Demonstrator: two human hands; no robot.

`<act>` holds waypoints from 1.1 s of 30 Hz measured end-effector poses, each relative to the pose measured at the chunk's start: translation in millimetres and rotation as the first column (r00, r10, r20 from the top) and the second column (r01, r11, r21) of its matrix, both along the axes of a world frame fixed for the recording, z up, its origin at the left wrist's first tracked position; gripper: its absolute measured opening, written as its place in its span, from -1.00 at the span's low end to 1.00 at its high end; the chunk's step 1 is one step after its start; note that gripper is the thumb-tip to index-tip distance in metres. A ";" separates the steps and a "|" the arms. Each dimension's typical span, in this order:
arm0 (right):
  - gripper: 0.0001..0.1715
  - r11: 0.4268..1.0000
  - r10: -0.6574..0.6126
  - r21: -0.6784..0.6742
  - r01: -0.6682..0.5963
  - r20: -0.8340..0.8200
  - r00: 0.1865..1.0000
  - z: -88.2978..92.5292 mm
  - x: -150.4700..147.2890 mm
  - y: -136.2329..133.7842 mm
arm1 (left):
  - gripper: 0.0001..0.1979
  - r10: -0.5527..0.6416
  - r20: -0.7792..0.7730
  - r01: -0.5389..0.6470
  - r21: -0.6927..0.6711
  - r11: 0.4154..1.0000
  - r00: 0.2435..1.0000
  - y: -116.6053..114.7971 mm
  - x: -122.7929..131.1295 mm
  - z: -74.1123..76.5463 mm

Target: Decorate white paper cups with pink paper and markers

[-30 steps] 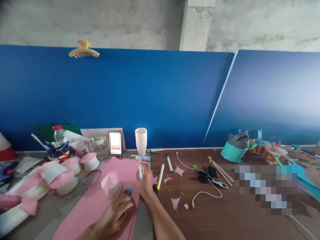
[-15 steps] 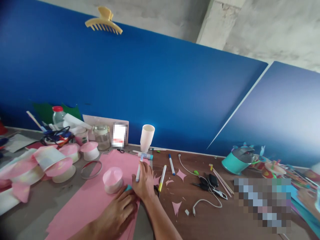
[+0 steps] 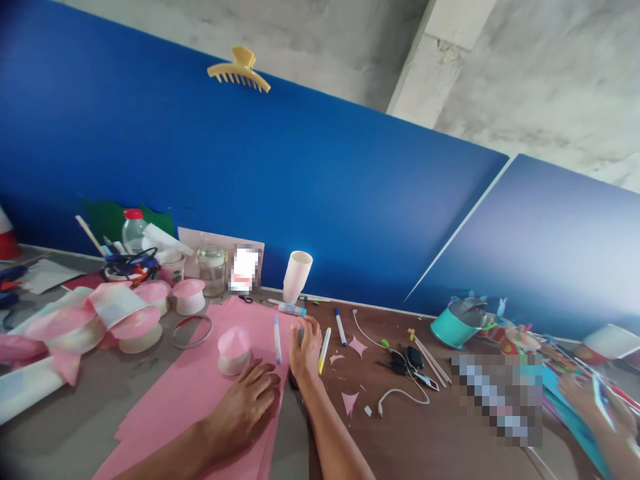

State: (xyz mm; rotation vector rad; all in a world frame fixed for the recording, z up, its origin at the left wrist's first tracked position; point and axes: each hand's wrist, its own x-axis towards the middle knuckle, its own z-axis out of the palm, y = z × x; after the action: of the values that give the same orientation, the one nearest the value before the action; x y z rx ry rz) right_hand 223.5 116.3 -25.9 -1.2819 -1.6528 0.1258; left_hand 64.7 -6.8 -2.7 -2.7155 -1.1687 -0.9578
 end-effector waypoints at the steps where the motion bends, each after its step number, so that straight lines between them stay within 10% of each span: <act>1: -0.54 1.000 -0.026 -0.002 0.026 -0.021 0.999 -0.6 2.5 2.2 | -0.80 0.040 -0.027 -0.041 -0.021 0.999 0.999 0.5 -0.2 -1.0; 13: -0.59 0.979 -0.181 -0.088 0.184 0.044 0.983 3.9 26.6 37.5 | -0.85 0.127 -0.139 -0.151 -0.173 0.973 0.982 5.1 -2.3 5.9; 33: -0.51 0.988 0.081 -0.151 -0.031 0.336 0.938 23.7 -1.0 55.0 | -0.89 0.121 -0.036 -0.122 -0.028 0.992 0.992 13.7 -1.7 -21.7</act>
State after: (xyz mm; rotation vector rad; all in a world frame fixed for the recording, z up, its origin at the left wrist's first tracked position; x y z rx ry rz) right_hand 222.5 171.2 -2.2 -1.4256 -2.0086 0.0592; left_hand 63.0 6.9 -24.3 -2.6362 -1.3350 -0.8826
